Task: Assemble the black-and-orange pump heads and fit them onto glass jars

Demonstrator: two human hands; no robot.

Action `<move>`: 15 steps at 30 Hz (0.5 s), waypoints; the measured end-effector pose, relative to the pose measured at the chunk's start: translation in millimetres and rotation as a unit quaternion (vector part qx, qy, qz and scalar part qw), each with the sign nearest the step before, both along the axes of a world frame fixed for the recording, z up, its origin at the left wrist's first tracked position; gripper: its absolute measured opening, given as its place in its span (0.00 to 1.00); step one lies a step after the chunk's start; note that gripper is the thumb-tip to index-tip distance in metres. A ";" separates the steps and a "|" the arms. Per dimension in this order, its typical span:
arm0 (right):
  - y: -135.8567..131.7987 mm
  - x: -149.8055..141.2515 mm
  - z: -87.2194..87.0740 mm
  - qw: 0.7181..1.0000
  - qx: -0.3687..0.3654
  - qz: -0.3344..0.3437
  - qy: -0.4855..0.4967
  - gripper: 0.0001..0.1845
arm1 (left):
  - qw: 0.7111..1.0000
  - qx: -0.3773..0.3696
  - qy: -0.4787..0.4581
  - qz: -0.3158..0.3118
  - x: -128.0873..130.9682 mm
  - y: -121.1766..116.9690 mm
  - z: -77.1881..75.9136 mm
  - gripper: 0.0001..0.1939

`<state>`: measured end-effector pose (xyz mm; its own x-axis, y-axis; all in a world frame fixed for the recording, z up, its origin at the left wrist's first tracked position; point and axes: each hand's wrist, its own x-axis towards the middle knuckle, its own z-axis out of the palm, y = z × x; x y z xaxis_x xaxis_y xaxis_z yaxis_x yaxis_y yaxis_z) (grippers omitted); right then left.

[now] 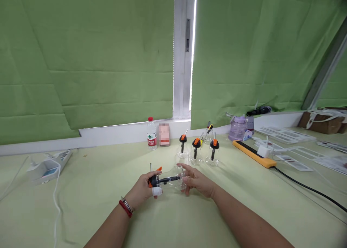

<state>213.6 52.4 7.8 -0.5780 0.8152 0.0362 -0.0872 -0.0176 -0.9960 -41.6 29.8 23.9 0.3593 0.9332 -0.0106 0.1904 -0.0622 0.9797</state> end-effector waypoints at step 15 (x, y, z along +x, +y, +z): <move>2.9 -3.7 -11.1 0.995 -0.062 0.003 -0.080 0.34 | 1.000 0.003 0.021 0.002 2.2 -0.3 -0.8 0.34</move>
<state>210.0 55.3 -3.3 -0.5735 0.8038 -0.1581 0.0730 -0.1421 -0.9872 -39.4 29.4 23.1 0.3548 0.9347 -0.0205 0.2322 -0.0669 0.9704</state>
